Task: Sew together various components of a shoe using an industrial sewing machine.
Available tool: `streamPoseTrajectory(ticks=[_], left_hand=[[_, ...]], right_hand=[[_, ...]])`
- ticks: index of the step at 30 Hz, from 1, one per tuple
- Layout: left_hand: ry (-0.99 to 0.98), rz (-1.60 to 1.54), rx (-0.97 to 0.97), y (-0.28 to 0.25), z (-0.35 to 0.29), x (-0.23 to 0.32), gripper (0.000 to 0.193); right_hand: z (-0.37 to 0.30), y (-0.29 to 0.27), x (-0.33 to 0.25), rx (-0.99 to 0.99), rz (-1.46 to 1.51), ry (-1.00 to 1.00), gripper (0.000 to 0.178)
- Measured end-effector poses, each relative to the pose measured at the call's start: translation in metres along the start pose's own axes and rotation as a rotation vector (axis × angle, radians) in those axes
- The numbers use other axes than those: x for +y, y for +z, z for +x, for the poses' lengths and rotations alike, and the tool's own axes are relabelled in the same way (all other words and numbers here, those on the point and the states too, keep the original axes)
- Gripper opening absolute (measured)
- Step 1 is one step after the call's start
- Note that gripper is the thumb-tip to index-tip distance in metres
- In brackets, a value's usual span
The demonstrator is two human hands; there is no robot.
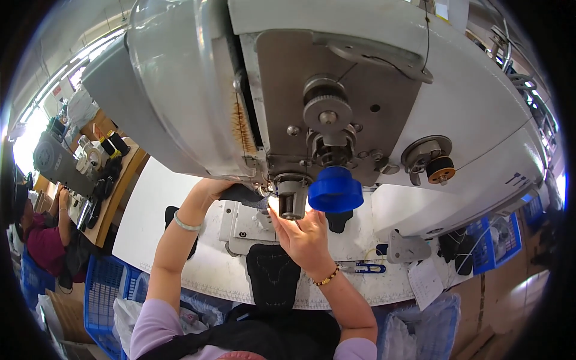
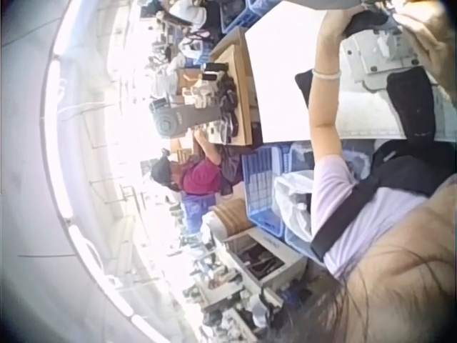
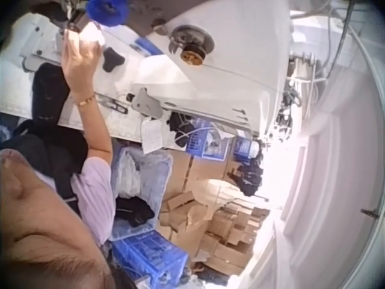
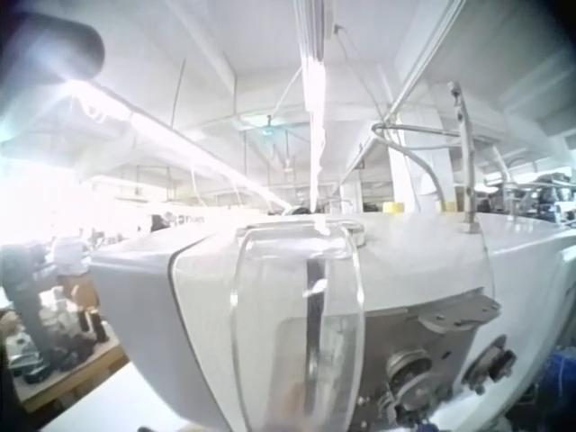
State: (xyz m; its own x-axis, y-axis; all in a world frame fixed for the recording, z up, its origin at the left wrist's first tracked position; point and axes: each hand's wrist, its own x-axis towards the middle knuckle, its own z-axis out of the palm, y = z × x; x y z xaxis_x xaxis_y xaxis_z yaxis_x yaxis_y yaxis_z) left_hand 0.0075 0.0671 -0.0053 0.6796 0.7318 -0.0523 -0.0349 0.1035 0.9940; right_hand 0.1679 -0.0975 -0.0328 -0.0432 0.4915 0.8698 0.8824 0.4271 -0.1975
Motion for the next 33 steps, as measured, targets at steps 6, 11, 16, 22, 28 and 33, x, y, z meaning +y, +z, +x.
streamPoseTrajectory(ticks=[6, 11, 16, 22, 28, 33], left_hand=[[-0.074, -0.139, -0.067, -0.001, -0.007, -0.003, 0.029], [0.030, -0.370, -0.085, 0.022, -0.028, -0.003, 0.033], [0.012, -0.390, -0.015, 0.032, -0.041, 0.006, 0.025], [-0.025, -0.387, -0.035, 0.030, -0.044, -0.001, 0.028], [-0.011, -0.447, -0.055, 0.031, -0.043, -0.004, 0.023], [-0.023, -0.482, -0.041, 0.032, -0.045, -0.006, 0.020]], right_hand=[[-0.003, 0.005, 0.004, 0.037, -0.014, 0.014, 0.018], [0.002, -0.004, -0.004, -0.006, 0.004, -0.062, 0.028], [0.001, 0.001, -0.006, 0.031, -0.075, -0.045, 0.036], [0.002, 0.002, -0.008, 0.019, -0.098, -0.058, 0.035], [0.001, 0.001, -0.011, 0.002, -0.040, -0.043, 0.030], [0.002, 0.001, -0.009, -0.005, -0.033, -0.040, 0.033]])
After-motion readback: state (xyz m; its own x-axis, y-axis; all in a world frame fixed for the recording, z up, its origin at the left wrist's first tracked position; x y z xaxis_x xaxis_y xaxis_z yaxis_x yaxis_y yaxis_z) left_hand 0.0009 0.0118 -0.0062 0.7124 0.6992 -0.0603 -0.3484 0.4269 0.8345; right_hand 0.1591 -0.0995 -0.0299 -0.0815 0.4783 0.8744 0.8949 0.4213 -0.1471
